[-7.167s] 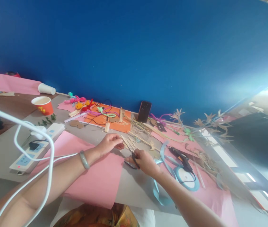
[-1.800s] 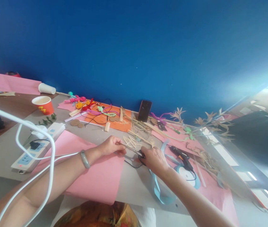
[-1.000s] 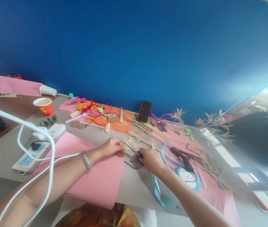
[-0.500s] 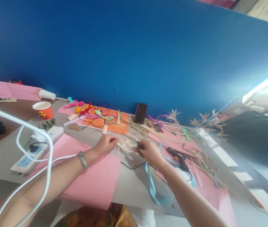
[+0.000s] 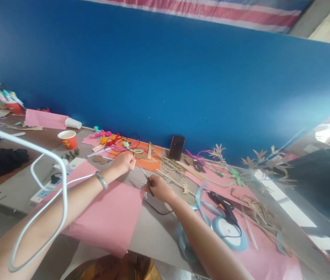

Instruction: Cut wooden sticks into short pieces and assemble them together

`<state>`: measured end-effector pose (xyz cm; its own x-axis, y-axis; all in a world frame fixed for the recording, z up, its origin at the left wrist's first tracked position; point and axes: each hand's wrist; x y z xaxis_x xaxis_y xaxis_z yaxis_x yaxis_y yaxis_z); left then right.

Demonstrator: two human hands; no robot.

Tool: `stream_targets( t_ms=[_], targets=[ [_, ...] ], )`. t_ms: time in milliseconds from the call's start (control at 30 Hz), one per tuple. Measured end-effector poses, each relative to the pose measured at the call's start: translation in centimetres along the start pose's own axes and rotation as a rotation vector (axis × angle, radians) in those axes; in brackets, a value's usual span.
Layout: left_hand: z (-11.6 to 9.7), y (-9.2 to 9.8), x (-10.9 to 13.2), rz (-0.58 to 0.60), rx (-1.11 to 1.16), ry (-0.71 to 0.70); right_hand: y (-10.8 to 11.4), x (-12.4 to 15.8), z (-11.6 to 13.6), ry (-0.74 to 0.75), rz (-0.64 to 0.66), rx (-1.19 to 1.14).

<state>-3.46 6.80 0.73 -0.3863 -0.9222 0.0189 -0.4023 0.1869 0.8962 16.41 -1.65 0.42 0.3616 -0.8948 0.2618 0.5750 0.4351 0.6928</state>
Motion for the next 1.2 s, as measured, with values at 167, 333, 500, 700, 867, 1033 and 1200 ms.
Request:
stream_targets(
  t_ms=[167, 333, 500, 700, 867, 1033, 1200],
  targets=[
    [0.1, -1.2, -0.5, 0.049, -0.101, 0.173, 0.3, -0.3, -1.0, -0.040, -0.068, 0.036],
    [0.6, -1.2, -0.6, 0.017, 0.097, 0.183, 0.3, 0.2, -1.7, 0.052, -0.162, -0.151],
    [-0.5, -2.0, 0.4, -0.045, 0.659, -0.022, 0.2, 0.5, -1.1, 0.165, -0.278, -0.485],
    [-3.6, -4.7, 2.3, 0.196, 1.149, -0.115, 0.2, 0.7, -0.2, 0.215, -0.373, -0.583],
    [-4.6, -4.6, 3.2, 0.311, 1.189, -0.205, 0.4, 1.1, 0.1, 0.151, -0.413, -0.527],
    [-4.2, -5.0, 3.4, 0.261, 1.150, -0.217, 0.8, 1.2, -0.1, 0.158, -0.360, -0.584],
    [-4.3, -5.0, 3.8, 0.251, 1.170, -0.202, 0.7, 1.0, -0.2, 0.116, -0.355, -0.616]
  ],
)
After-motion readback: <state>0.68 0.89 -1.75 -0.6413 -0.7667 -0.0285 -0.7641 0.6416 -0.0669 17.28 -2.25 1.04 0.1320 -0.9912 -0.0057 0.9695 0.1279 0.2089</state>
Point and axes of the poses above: each hand's wrist, its own x-axis away from the middle knuckle, its own y-axis out of the back of the hand, z = x × y, and after that the axes turned 15 degrees about z, right-handed
